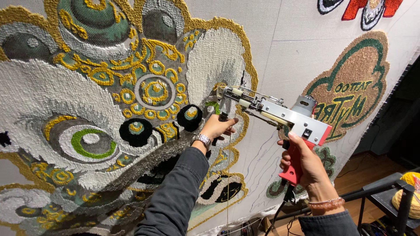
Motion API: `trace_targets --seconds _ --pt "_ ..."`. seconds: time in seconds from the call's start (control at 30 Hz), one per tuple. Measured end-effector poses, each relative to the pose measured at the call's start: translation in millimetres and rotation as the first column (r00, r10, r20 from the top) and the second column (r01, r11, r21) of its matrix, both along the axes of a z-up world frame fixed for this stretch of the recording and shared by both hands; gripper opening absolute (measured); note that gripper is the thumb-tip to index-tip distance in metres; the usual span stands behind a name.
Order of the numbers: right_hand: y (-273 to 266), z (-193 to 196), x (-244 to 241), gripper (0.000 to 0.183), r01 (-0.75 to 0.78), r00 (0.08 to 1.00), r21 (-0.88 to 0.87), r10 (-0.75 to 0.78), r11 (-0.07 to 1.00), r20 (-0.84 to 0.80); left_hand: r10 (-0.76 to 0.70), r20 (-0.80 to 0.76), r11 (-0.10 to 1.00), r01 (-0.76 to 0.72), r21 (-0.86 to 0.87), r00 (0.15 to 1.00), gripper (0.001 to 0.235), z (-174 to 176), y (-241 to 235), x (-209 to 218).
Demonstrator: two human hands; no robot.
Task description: The person uses a tufting gun to apply yarn to a large canvas, following a pre-drawn design of a stylized face. They guide the tool along the outlines and fill areas with yellow yarn, occasionally adjusting the yarn feed with their left hand.
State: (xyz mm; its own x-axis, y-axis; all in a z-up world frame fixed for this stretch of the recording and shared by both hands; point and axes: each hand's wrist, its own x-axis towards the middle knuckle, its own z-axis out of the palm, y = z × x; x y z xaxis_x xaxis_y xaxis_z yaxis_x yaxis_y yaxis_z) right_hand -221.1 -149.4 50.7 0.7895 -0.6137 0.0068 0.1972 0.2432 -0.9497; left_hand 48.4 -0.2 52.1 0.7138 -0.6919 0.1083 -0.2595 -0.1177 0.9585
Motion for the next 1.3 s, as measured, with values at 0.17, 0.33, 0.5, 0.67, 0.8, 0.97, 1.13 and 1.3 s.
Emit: trace_targets --seconds 0.17,0.33,0.5,0.67,0.8,0.97,1.13,1.3 --pt "25.1 18.2 6.4 0.046 0.027 1.0 -0.056 -0.027 0.998 0.004 0.004 0.022 1.0 -0.005 0.028 1.0 0.044 -5.1 -4.8 27.4" --pt "57.1 32.8 15.8 0.037 0.113 0.993 -0.234 -0.116 0.966 -0.002 -0.05 0.1 0.998 0.053 -0.021 0.994 0.04 -6.4 -8.9 66.7" --pt "85.0 37.1 32.2 0.035 0.207 0.973 -0.36 -0.228 0.91 -0.018 0.033 0.173 0.999 -0.038 0.029 0.984 0.036 5.2 14.9 72.4" --pt "100.2 26.8 49.6 0.04 0.106 0.993 -0.162 -0.112 0.981 -0.033 0.093 0.391 0.98 -0.154 0.128 0.916 0.032 17.4 31.7 77.4" --pt "101.6 15.0 63.5 0.049 0.01 0.997 0.112 -0.018 0.994 0.073 0.087 0.529 0.953 -0.226 0.203 0.844 0.034 21.8 34.4 83.3" --pt "99.8 12.7 69.1 0.044 0.0 0.996 0.214 -0.019 0.977 0.09 0.13 0.637 0.936 -0.306 0.175 0.76 0.035 23.0 31.5 86.9" --pt "101.7 16.7 68.4 0.042 0.004 0.995 0.234 -0.028 0.972 0.097 0.131 0.62 0.92 -0.327 0.214 0.774 0.036 26.3 31.7 84.1" --pt "105.5 16.9 73.8 0.043 0.014 0.993 0.279 -0.047 0.96 0.112 0.149 0.649 0.922 -0.343 0.183 0.746 0.037 28.1 27.3 91.4"
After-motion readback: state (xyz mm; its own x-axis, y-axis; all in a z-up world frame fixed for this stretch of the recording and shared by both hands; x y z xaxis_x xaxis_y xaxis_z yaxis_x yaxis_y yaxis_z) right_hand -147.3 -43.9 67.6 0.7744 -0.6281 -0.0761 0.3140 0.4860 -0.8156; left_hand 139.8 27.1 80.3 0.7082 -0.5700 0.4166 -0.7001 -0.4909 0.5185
